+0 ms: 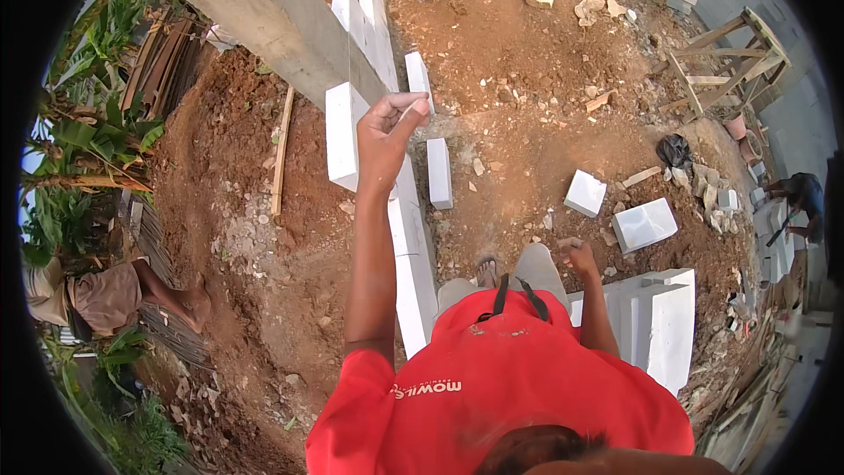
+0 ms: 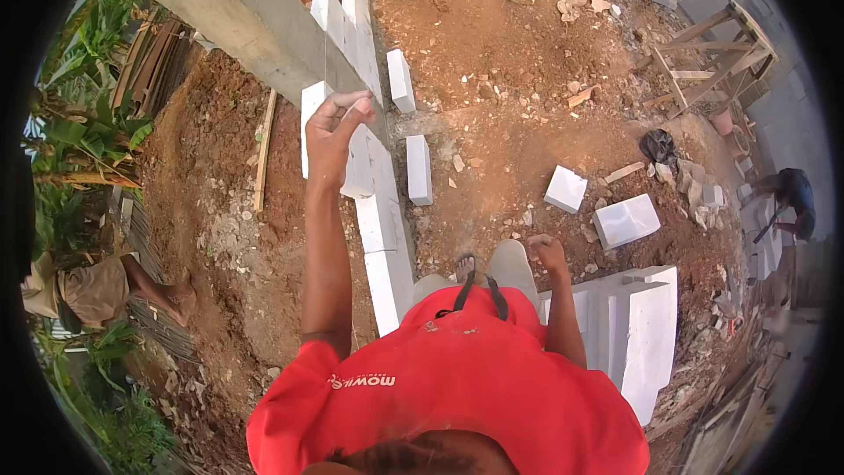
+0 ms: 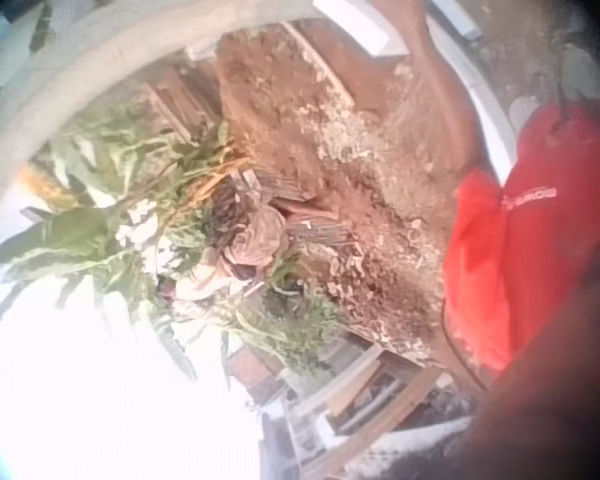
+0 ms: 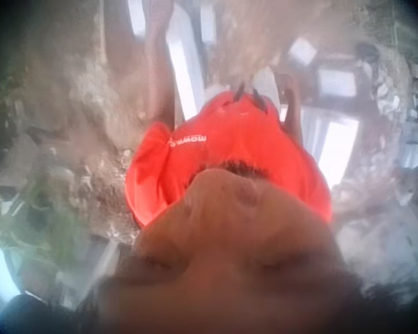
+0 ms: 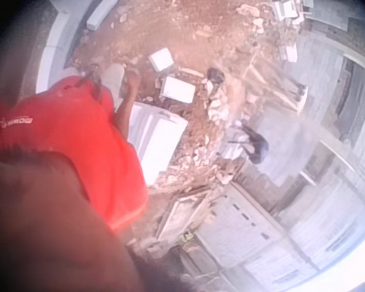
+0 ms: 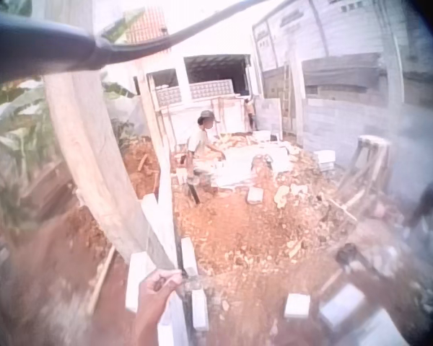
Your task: The person picks up white rectangular tiles and places them along a low concrete wall. They use a trowel to scoop mortar from a bucket and apply it to the wall and the back of each tile before setting it in place.
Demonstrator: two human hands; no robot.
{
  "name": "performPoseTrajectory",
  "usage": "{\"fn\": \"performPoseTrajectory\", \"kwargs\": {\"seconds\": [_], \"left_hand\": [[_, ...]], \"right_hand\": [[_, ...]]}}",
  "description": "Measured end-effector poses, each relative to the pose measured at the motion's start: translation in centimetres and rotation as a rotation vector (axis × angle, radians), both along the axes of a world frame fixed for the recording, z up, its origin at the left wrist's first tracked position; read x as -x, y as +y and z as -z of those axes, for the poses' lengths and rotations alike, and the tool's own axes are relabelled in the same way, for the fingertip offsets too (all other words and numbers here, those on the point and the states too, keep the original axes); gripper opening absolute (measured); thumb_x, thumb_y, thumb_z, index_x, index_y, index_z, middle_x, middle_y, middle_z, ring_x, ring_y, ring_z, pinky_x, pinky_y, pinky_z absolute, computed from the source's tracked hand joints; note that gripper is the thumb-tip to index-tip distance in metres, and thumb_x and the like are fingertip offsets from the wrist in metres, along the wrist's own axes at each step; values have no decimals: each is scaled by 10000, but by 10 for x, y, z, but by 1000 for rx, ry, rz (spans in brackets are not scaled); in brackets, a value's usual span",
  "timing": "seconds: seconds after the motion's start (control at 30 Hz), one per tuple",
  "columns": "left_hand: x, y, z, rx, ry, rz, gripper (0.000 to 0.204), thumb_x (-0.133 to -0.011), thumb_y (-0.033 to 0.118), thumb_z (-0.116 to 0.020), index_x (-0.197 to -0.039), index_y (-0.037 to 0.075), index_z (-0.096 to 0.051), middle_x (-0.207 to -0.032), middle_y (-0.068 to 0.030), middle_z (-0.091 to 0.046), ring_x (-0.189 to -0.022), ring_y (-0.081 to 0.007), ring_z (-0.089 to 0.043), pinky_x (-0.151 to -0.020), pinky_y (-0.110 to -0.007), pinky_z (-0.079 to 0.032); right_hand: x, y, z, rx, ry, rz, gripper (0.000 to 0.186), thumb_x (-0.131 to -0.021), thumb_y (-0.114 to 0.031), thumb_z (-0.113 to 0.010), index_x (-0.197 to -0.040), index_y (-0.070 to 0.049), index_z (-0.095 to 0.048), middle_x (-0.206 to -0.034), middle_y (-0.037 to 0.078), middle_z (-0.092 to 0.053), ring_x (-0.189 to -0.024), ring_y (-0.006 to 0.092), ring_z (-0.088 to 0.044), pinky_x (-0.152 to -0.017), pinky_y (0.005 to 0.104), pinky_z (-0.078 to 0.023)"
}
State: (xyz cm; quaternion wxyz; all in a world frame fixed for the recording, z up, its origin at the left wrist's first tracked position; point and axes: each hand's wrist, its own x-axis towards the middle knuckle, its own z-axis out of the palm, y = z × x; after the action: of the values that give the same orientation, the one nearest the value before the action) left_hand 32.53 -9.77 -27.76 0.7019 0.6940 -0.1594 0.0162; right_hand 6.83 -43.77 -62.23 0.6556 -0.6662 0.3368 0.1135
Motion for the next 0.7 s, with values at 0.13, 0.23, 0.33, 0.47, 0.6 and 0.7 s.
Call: {"fn": "performPoseTrajectory", "kwargs": {"seconds": [0.13,0.23,0.33,0.47,0.6,0.7], "left_hand": [[-79,-28,152,-349,320,212,275,-925,204,-753,-1108,3,-712,-969,-59,-729,-883,-124,-660,-835,-291,-523],[-88,-5,263,-562,421,220,297,-904,210,-763,-1108,-1,-714,-995,-78,-750,-904,-144,-682,-837,-309,-533],[-70,61,359,-727,617,127,275,-864,214,-773,-1066,29,-741,-964,-103,-766,-898,-165,-714,-830,-316,-548],[-25,51,432,-773,980,-20,224,-859,211,-735,-1014,49,-731,-900,-83,-756,-790,-178,-720,-719,-317,-551],[8,71,429,-520,1673,-355,256,-948,202,-658,-1155,52,-676,-1012,-104,-758,-882,-225,-735,-723,-390,-563],[-37,40,416,-393,1535,-361,254,-963,175,-635,-1175,39,-660,-1028,-120,-751,-897,-241,-737,-744,-392,-576]], "right_hand": [[48,-36,112,-5,256,295,244,-866,-112,-591,-1040,1,-718,-944,93,-725,-768,200,-668,-679,339,-529],[67,-37,156,-576,266,629,309,-848,-168,-625,-1095,-3,-712,-939,122,-727,-780,257,-685,-694,387,-540],[12,-38,175,-380,480,303,319,-845,-190,-643,-1095,-2,-703,-881,129,-716,-716,267,-672,-640,395,-535],[-73,-118,214,95,458,-70,338,-841,-220,-668,-1096,0,-691,-803,139,-702,-630,282,-654,-567,406,-528],[-301,-129,154,-136,423,146,176,-884,-157,-639,-993,-41,-714,-780,86,-650,-583,177,-582,-519,336,-484],[-445,-180,107,-48,177,138,157,-862,-191,-662,-942,-59,-691,-729,53,-668,-554,141,-597,-489,299,-478]]}}
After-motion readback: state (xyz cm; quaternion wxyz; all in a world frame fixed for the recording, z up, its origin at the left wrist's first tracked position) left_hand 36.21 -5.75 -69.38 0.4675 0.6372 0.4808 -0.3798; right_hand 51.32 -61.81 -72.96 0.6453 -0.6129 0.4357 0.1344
